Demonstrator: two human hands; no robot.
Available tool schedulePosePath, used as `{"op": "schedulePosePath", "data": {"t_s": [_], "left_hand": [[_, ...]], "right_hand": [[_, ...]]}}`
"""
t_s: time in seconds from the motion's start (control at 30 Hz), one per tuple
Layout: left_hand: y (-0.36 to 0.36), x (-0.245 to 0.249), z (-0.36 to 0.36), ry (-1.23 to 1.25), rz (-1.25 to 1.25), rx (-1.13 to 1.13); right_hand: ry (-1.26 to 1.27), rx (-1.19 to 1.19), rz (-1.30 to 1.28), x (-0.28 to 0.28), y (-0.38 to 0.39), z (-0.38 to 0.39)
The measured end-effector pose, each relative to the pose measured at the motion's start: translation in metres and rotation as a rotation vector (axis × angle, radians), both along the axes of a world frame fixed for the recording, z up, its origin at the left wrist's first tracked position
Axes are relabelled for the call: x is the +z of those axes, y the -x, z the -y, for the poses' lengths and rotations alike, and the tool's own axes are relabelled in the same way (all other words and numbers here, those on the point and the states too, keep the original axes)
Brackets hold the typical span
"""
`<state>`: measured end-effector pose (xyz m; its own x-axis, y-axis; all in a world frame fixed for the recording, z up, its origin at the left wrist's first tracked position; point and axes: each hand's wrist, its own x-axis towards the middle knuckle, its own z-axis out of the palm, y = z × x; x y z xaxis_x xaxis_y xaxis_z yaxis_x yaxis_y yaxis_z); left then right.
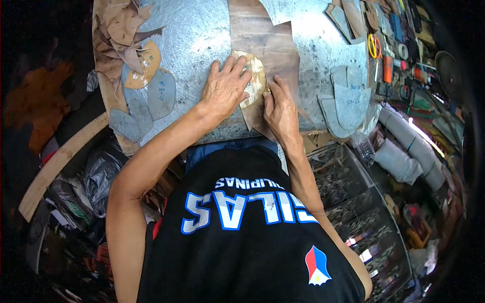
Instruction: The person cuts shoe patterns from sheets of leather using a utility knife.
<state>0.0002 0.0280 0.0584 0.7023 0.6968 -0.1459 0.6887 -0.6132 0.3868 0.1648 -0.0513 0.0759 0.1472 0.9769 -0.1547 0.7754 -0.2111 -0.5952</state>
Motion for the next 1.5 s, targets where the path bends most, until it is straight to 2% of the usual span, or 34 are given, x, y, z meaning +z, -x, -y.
{"op": "schedulePosePath", "data": {"t_s": [0.13,0.23,0.33,0.5,0.67,0.73,0.9,1.07,1.5], "left_hand": [[0.000,0.003,-0.003,0.009,-0.012,-0.020],[0.000,0.001,-0.004,0.007,-0.007,-0.026],[0.002,-0.002,-0.002,-0.001,0.007,-0.029],[0.004,0.002,0.000,0.007,0.011,0.012],[0.002,0.003,0.006,0.028,-0.033,0.108],[0.004,0.000,0.009,0.057,-0.034,0.179],[0.002,-0.012,0.021,0.025,0.025,0.274],[-0.001,-0.013,0.026,0.027,0.002,0.310],[-0.012,-0.012,0.033,0.047,-0.120,0.383]], "right_hand": [[-0.011,-0.069,0.025,0.000,0.011,0.027],[0.087,-0.075,0.060,0.010,0.020,0.061],[0.036,-0.061,0.078,0.009,0.021,0.088],[0.121,0.000,-0.071,0.033,-0.004,0.081],[0.055,0.434,0.023,0.048,-0.035,0.019],[0.076,0.735,-0.002,0.042,-0.041,-0.007],[0.045,1.082,-0.013,0.015,-0.045,-0.041],[0.057,1.239,-0.039,0.007,-0.045,-0.052],[-0.024,1.310,0.014,-0.003,-0.048,-0.048]]}}
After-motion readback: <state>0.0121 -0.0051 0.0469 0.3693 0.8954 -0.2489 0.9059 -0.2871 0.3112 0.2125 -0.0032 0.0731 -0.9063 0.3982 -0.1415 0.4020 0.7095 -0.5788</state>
